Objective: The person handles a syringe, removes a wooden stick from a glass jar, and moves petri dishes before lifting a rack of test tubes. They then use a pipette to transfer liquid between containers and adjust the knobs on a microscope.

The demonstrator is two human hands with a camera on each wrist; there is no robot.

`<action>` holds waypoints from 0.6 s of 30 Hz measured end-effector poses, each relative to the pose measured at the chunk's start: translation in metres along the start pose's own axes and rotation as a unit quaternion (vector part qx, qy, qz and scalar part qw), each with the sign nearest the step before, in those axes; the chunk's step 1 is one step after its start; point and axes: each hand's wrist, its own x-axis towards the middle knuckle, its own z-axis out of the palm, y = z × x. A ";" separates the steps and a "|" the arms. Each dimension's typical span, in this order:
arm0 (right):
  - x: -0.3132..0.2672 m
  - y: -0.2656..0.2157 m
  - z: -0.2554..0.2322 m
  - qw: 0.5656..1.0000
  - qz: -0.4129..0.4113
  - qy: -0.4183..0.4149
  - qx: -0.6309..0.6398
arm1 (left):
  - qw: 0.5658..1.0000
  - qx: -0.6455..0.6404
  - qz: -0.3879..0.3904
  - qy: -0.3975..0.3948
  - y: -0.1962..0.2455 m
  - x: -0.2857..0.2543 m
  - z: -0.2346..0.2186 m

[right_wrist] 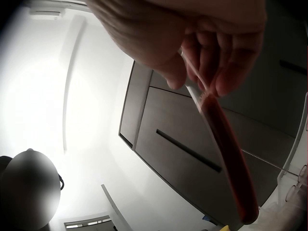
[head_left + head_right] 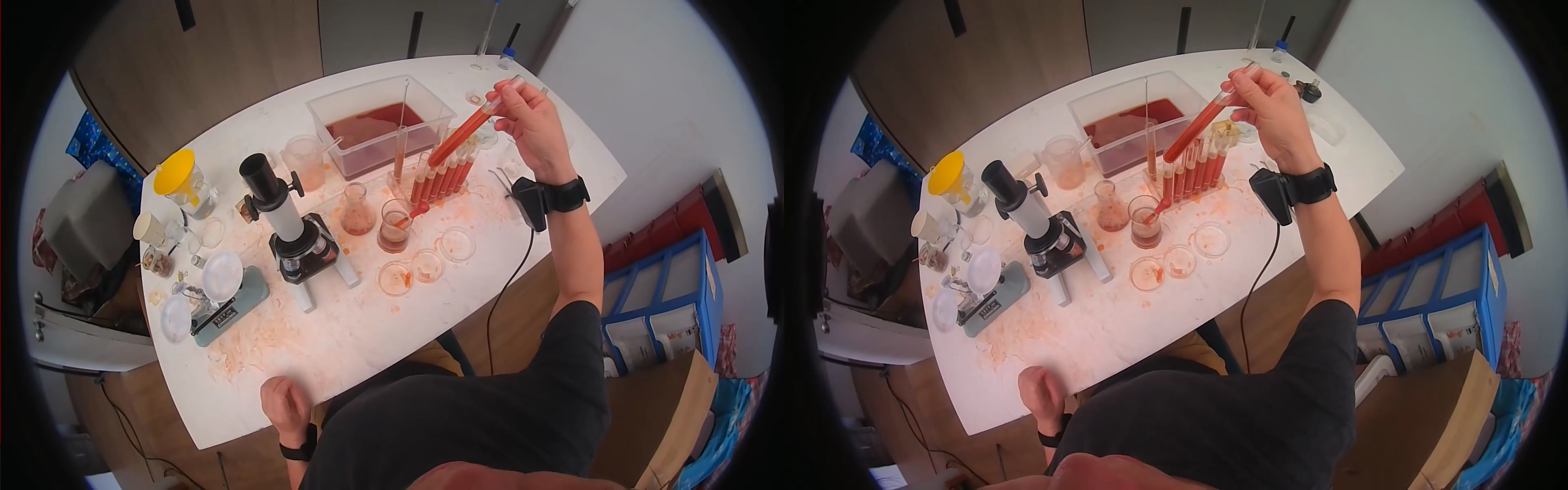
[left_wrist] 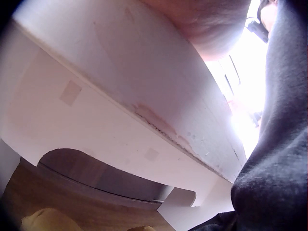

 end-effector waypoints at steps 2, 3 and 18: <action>-0.001 0.000 0.003 1.000 0.015 -0.005 0.006 | 1.000 -0.002 -0.001 -0.002 0.000 0.000 0.000; -0.001 0.002 0.003 1.000 0.020 -0.008 0.016 | 1.000 -0.001 -0.001 -0.002 0.000 0.000 0.000; -0.005 0.014 0.010 0.993 0.060 -0.009 0.099 | 1.000 -0.004 -0.004 -0.002 0.001 0.000 0.000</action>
